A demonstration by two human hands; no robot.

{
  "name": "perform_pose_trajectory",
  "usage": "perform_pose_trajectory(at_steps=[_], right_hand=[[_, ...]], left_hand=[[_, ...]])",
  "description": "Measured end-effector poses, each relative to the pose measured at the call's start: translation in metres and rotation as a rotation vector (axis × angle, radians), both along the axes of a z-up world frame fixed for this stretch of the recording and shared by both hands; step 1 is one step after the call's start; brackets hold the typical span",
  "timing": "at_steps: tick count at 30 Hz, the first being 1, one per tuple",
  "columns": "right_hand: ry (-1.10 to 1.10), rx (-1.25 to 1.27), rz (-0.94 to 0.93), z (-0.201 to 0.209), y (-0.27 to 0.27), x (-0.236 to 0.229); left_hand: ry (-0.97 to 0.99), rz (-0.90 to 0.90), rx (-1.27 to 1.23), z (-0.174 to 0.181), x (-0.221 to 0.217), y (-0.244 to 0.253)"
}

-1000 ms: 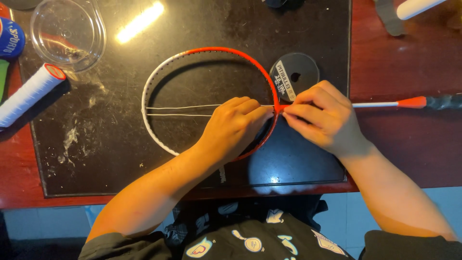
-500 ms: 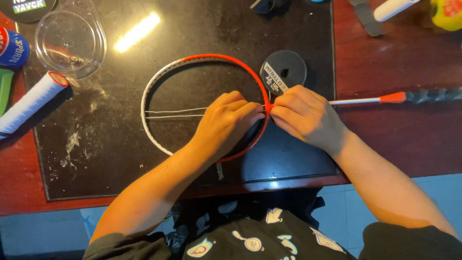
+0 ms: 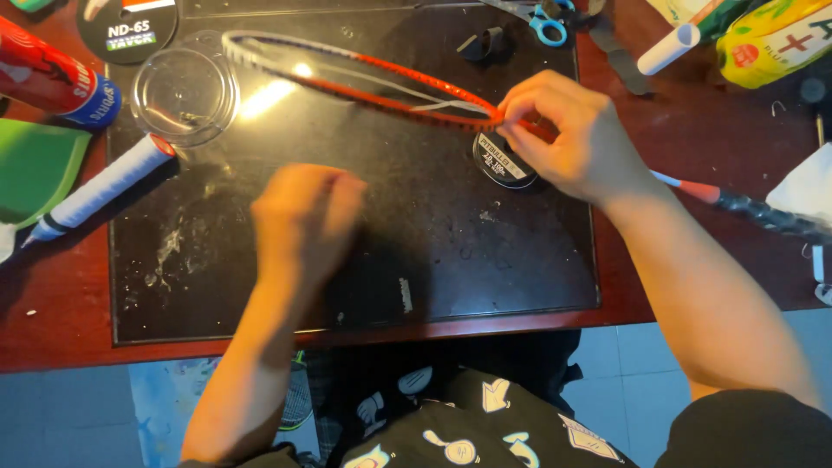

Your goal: The person strings a red badminton racket frame by hand, threading a white string through the grommets. They pull the string taut and weave it across the frame to create the vertical lines of the racket's mesh.

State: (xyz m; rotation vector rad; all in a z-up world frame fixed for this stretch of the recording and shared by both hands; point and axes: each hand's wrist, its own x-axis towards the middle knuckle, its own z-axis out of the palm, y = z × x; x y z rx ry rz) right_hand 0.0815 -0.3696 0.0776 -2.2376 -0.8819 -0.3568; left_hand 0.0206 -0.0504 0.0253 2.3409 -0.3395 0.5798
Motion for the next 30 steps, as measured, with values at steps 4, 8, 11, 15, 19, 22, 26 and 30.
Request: perform_pose_trajectory(at_steps=[4,8,11,15,19,22,26,30], right_hand=[[0.043,0.010,-0.052,0.012,0.004,-0.001],[0.100,0.026,-0.136,0.023,0.000,-0.007],[0.153,0.078,-0.178,0.027,-0.010,-0.016],[0.388,0.258,-0.251,0.035,-0.023,-0.031],[0.524,0.410,-0.279,0.044,-0.020,-0.054],[0.692,0.635,-0.257,0.027,-0.017,-0.070],[0.993,0.933,-0.203,-0.028,-0.008,-0.082],[1.158,1.133,-0.185,-0.073,0.005,-0.086]], left_hand=[[-0.074,-0.457,0.169,-0.015,0.022,-0.071],[-0.179,-0.539,0.373,-0.018,0.059,-0.127],[-0.164,-0.538,0.377,-0.033,0.069,-0.141],[-0.230,-0.524,0.340,-0.045,0.060,-0.128],[-0.127,-0.467,0.185,-0.010,0.030,-0.076],[0.099,-0.281,0.165,0.019,0.008,-0.025],[0.377,-0.056,-0.130,0.017,-0.002,0.041],[0.503,0.119,0.033,0.011,-0.003,0.076]])
